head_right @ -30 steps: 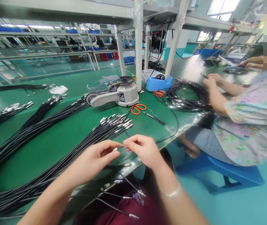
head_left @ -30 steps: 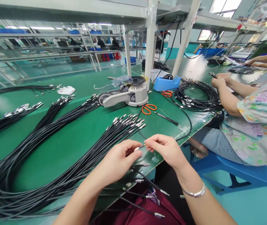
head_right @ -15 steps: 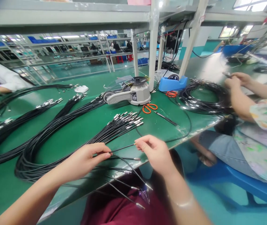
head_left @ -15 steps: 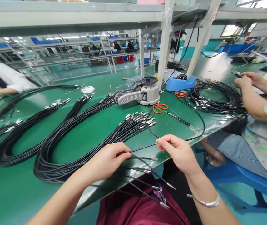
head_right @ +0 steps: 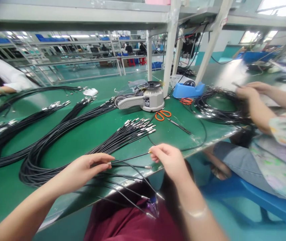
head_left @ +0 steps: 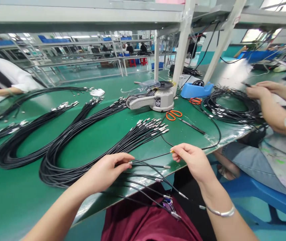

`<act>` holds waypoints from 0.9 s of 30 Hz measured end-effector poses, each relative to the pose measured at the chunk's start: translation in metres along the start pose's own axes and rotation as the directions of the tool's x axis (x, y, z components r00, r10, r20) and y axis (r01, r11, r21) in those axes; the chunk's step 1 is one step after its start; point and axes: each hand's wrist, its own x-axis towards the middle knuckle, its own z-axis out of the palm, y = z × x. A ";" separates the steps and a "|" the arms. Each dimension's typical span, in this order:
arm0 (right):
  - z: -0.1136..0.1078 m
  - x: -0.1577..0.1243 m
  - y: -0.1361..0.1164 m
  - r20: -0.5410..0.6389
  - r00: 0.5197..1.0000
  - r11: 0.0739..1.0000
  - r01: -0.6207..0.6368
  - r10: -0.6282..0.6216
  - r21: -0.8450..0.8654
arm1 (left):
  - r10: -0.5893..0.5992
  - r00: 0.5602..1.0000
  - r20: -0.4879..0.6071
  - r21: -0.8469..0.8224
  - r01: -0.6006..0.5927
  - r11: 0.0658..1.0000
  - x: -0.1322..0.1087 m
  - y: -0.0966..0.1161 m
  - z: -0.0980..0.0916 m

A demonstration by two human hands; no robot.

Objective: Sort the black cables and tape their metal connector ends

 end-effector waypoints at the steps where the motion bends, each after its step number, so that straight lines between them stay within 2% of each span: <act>1: 0.000 0.001 0.000 0.004 1.000 1.000 -0.012 0.011 0.018 | 0.003 1.000 0.005 0.017 -0.003 1.000 0.002 0.001 0.001; 5: 0.001 0.002 -0.004 -0.002 1.000 1.000 0.006 -0.006 0.008 | 0.035 0.999 0.015 0.014 -0.036 0.999 0.012 0.013 0.009; 9: 0.004 0.002 -0.008 -0.025 1.000 0.999 -0.009 0.008 -0.036 | 0.143 0.989 0.021 -0.078 -0.141 0.987 0.029 0.041 0.026; 14: 0.001 0.000 -0.012 -0.005 1.000 0.999 -0.022 0.022 -0.028 | 0.235 0.971 -0.053 -0.151 -0.240 0.959 0.050 0.070 0.050; 19: -0.016 -0.001 -0.011 0.028 0.998 0.997 -0.051 0.050 0.050 | 0.219 0.966 -0.136 -0.128 -0.237 0.963 0.052 0.071 0.062; 23: -0.017 -0.002 -0.009 0.108 0.990 0.995 -0.093 0.090 0.025 | 0.247 0.947 -0.204 -0.058 -0.263 0.963 0.048 0.068 0.067; 25: -0.014 -0.004 -0.009 0.119 0.990 0.996 -0.081 0.077 0.027 | 0.255 0.945 -0.203 -0.044 -0.269 0.962 0.046 0.068 0.067; 27: -0.012 -0.005 -0.010 0.113 0.992 0.998 -0.053 0.049 0.039 | 0.251 0.956 -0.154 -0.034 -0.259 0.965 0.046 0.070 0.064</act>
